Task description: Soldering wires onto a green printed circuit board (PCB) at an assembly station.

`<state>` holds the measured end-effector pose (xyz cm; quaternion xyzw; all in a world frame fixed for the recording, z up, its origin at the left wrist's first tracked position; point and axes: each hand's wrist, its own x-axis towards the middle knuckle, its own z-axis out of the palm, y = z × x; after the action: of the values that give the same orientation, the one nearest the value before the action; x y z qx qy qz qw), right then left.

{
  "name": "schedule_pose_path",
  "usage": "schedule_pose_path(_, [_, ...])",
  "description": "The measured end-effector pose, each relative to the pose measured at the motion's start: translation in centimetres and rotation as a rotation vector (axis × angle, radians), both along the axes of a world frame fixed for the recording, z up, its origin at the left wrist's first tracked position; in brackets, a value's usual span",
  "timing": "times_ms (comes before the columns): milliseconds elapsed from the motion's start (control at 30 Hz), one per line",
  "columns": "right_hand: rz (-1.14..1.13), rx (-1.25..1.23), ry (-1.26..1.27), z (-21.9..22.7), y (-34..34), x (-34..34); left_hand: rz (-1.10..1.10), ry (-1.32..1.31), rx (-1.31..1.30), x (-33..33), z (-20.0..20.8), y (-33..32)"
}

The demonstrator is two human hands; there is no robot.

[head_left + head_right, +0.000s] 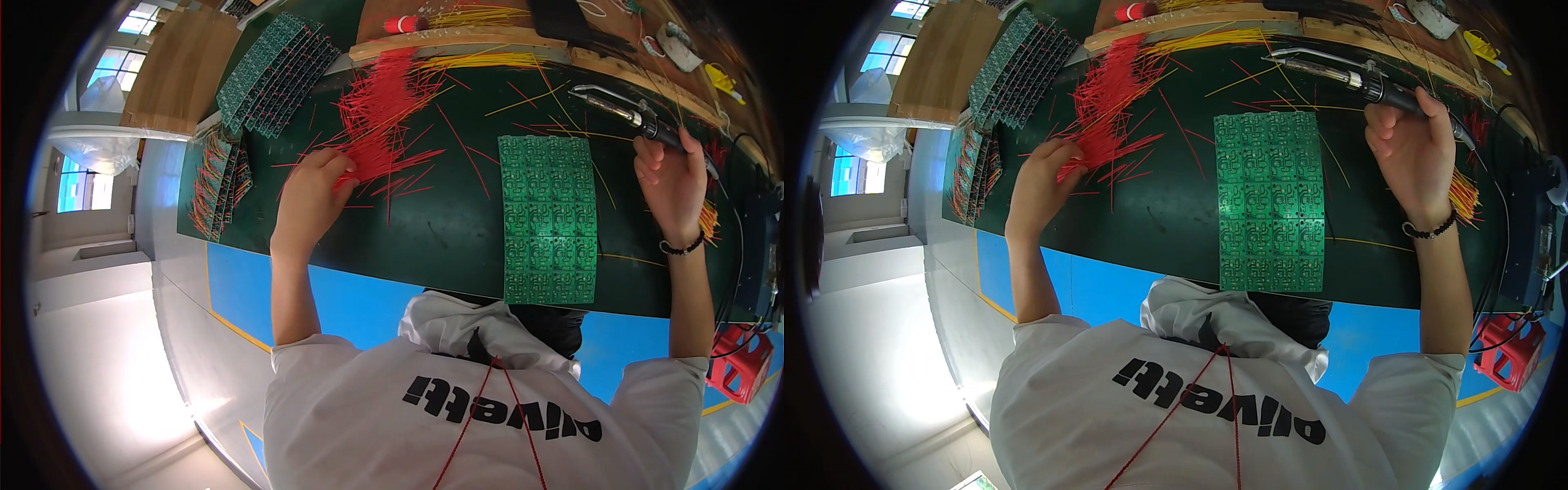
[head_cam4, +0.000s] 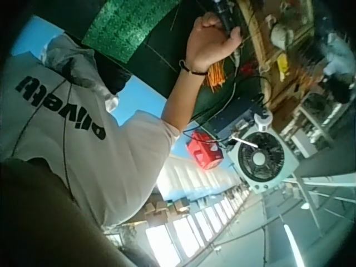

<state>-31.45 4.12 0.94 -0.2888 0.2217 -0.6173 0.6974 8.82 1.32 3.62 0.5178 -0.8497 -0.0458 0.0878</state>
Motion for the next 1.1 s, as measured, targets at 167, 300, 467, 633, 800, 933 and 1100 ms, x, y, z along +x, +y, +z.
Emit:
schedule_pose_path(167, [0.038, -0.035, 0.015, -0.2, -0.1, -0.3, 0.013, -0.033, -0.022, -0.4, -0.1, 0.0])
schedule_pose_path(300, [0.032, -0.02, 0.004, -0.2, -0.1, -0.2, 0.003, 0.007, -0.042, -0.5, -0.2, 0.0])
schedule_pose_path(467, [0.01, -0.018, -0.005, -0.1, -0.1, -0.1, -0.094, -0.066, -0.096, -0.3, -0.4, -0.3])
schedule_pose_path(633, [0.024, -0.022, -0.007, -0.1, -0.1, -0.2, -0.087, -0.042, -0.162, -0.3, -0.6, -0.6])
schedule_pose_path(800, [0.025, -0.026, 0.008, -0.3, -0.2, -0.3, -0.083, -0.015, -0.229, 0.1, -1.1, -1.3])
schedule_pose_path(933, [0.029, -0.026, 0.007, -0.3, -0.2, -0.3, -0.044, 0.256, -0.207, 0.3, -1.5, -1.7])
schedule_pose_path(1100, [0.04, -0.021, -0.001, -0.3, -0.1, -0.4, 0.051, 0.479, -0.161, 1.0, -2.0, -2.5])
